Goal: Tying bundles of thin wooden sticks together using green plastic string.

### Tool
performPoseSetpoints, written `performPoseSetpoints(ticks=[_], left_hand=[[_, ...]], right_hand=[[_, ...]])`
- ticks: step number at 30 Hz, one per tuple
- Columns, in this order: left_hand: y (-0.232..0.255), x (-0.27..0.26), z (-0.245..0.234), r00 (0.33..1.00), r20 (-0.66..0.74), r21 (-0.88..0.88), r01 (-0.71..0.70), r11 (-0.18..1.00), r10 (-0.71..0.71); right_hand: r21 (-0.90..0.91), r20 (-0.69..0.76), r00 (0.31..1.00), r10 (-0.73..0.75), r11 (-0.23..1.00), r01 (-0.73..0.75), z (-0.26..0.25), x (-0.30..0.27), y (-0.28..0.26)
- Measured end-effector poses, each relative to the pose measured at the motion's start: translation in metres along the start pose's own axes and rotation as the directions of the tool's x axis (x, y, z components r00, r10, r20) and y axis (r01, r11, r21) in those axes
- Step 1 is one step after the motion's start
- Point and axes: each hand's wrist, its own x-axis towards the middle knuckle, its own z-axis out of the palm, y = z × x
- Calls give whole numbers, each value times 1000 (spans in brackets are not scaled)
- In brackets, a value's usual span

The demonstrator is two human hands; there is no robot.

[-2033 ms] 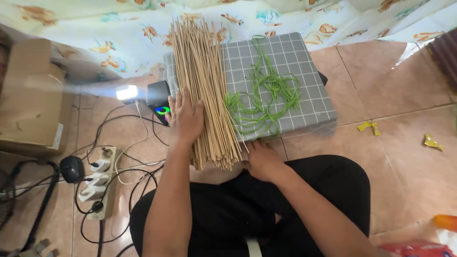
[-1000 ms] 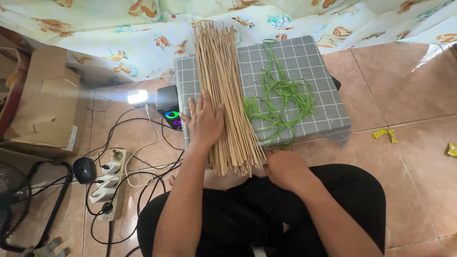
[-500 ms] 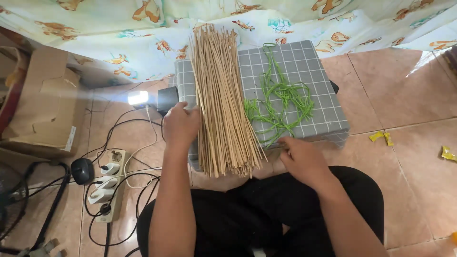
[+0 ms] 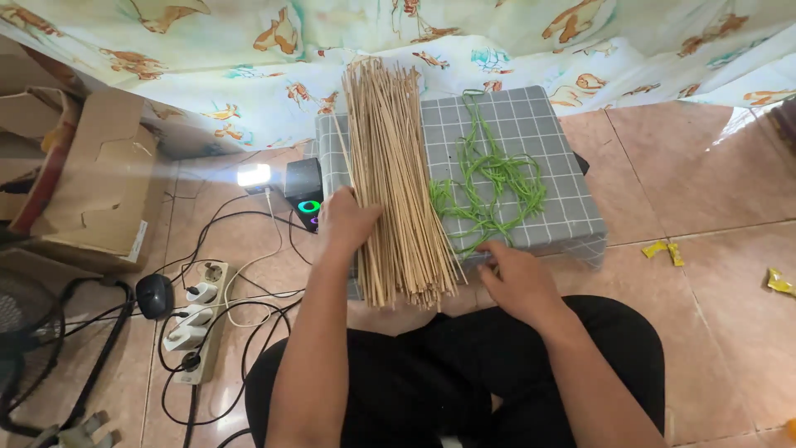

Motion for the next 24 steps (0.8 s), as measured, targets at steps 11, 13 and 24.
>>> performPoseSetpoints(ticks=[11,13,24], left_hand=[[-16,13,0,994,-3,-110,106,988,-107],[-10,2,-7,995,3,-134,103,986,-104],[-18,14,-1,996,11,-178,91,980,-90]], right_hand=[[-2,-38,999,19,1000,-19,6,5,-2],[-1,-42,999,18,1000,-18,8,6,0],[40,-11,996,83,996,-83,9,9,-1]])
